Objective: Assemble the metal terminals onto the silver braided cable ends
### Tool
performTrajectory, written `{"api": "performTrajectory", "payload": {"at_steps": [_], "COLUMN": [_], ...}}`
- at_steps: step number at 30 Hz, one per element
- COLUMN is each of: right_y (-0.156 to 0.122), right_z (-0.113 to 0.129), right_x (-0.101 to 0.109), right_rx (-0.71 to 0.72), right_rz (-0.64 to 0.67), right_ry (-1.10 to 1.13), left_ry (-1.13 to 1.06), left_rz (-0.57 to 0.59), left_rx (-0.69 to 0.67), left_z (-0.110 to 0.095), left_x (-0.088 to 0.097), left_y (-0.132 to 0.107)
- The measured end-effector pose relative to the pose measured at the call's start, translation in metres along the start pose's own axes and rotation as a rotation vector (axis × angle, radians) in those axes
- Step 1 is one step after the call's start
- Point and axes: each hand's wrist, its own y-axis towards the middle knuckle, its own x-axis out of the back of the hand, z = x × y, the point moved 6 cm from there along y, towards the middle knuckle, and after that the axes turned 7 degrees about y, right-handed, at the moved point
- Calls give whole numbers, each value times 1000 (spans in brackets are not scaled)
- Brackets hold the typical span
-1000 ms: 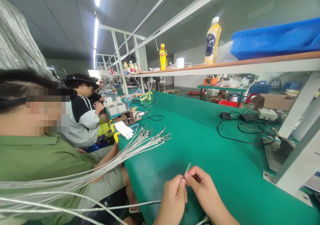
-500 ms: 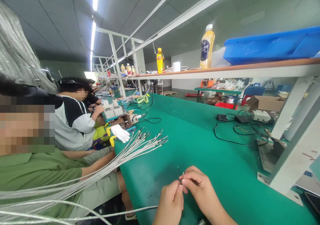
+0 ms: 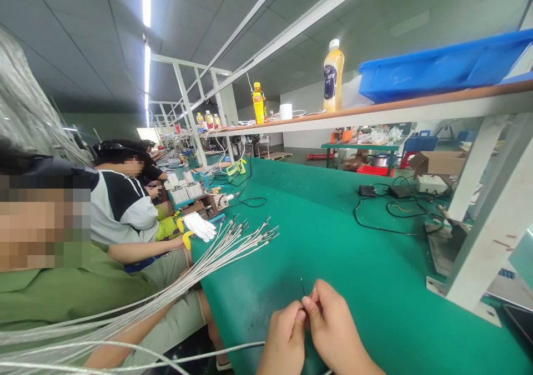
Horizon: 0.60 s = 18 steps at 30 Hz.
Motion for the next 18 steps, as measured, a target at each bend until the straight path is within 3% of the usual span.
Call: {"api": "performTrajectory", "payload": {"at_steps": [4, 6, 11, 15, 18], "right_y": [5, 5, 5, 10, 13], "right_z": [-14, -19, -22, -6, -11], "right_x": [-5, -6, 3, 20, 22], "right_rx": [-362, -463, -458, -207, -296], "right_rz": [23, 34, -8, -86, -85], "right_ry": [466, 556, 546, 364, 376], "left_ry": [45, 64, 99, 141, 149], "left_rz": [21, 45, 65, 84, 90], "left_rx": [50, 52, 57, 60, 58], "left_z": [3, 3, 5, 9, 8], "left_x": [0, -2, -6, -9, -9], "left_y": [-2, -2, -1, -1, -2]}}
